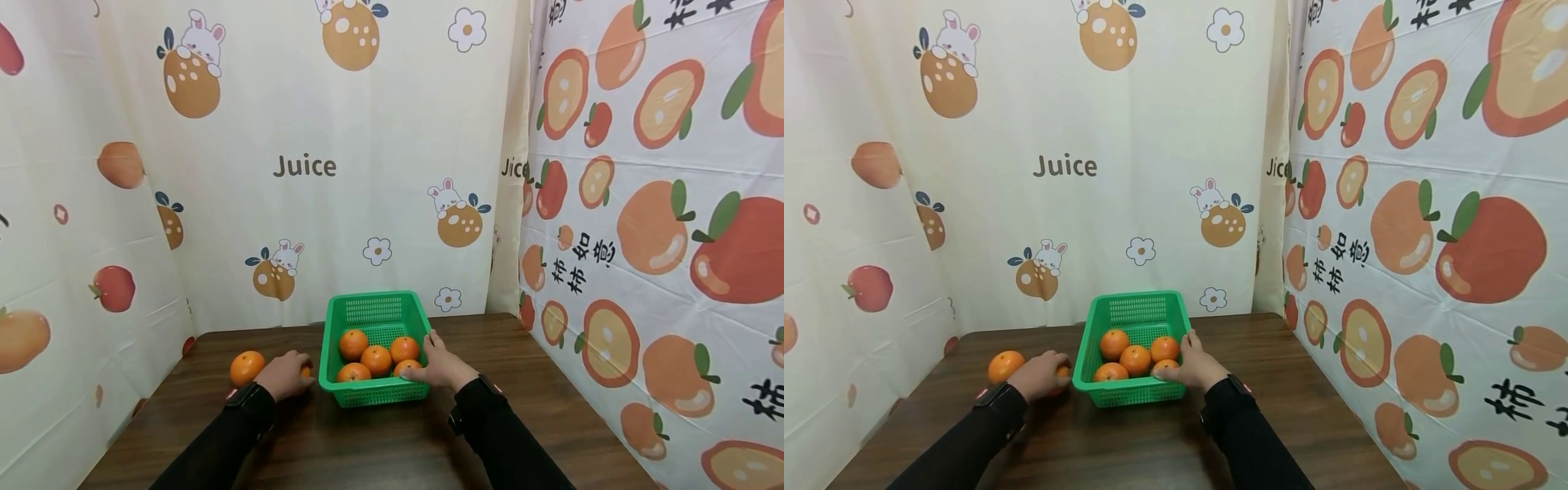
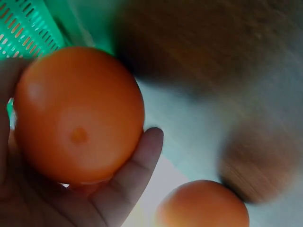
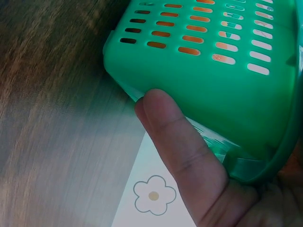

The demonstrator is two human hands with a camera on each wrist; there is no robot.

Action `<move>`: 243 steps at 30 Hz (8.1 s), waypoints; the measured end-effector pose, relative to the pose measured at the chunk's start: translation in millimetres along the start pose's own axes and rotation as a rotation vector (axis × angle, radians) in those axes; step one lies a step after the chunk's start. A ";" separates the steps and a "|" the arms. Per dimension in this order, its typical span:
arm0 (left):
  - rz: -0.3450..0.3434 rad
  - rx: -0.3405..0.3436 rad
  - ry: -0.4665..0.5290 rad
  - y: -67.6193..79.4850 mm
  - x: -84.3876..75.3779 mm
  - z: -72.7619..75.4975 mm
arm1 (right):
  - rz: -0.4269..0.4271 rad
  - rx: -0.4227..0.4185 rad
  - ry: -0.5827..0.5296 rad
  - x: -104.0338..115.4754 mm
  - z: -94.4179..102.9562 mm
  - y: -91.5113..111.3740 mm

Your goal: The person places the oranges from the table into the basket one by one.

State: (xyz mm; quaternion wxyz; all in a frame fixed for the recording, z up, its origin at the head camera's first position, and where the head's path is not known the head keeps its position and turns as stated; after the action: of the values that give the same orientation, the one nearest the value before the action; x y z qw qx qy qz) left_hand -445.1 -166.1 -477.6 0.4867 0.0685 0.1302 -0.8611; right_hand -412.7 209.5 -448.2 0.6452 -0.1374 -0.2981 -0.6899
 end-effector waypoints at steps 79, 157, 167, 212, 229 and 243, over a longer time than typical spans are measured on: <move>-0.038 -0.163 0.050 -27.9 -5.2 62.9 | 0.010 0.018 -0.030 0.8 4.9 5.8; 0.003 -0.094 0.362 -160.3 -78.6 53.8 | -0.012 0.024 -0.043 -2.6 3.4 8.5; 0.042 -0.154 0.470 -172.6 -106.1 54.5 | 0.002 0.015 -0.050 -1.3 2.9 9.2; -0.202 0.053 0.073 -193.6 -124.2 -0.1 | -0.006 0.016 -0.056 -2.2 4.4 9.9; -0.218 0.085 0.061 -190.5 -121.6 -1.5 | 0.005 0.011 -0.049 -5.3 5.3 6.9; -0.193 0.145 0.100 -189.0 -122.3 -0.8 | -0.002 0.010 -0.037 -5.2 5.1 5.3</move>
State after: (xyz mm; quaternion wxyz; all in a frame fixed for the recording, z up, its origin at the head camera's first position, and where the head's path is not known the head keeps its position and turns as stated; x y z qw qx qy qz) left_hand -543.7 27.5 -418.7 0.3884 0.1335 0.0975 -0.9066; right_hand -407.9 216.7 -445.9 0.6398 -0.1465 -0.3135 -0.6862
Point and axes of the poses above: each hand's wrist, its own y-axis away from the middle knuckle, its own z-axis out of the back of the hand, x = y × z, the point moved 2 cm from there along -y, towards the middle knuckle, and after that the axes turned 15 degrees about -z, right-handed, at the moved point
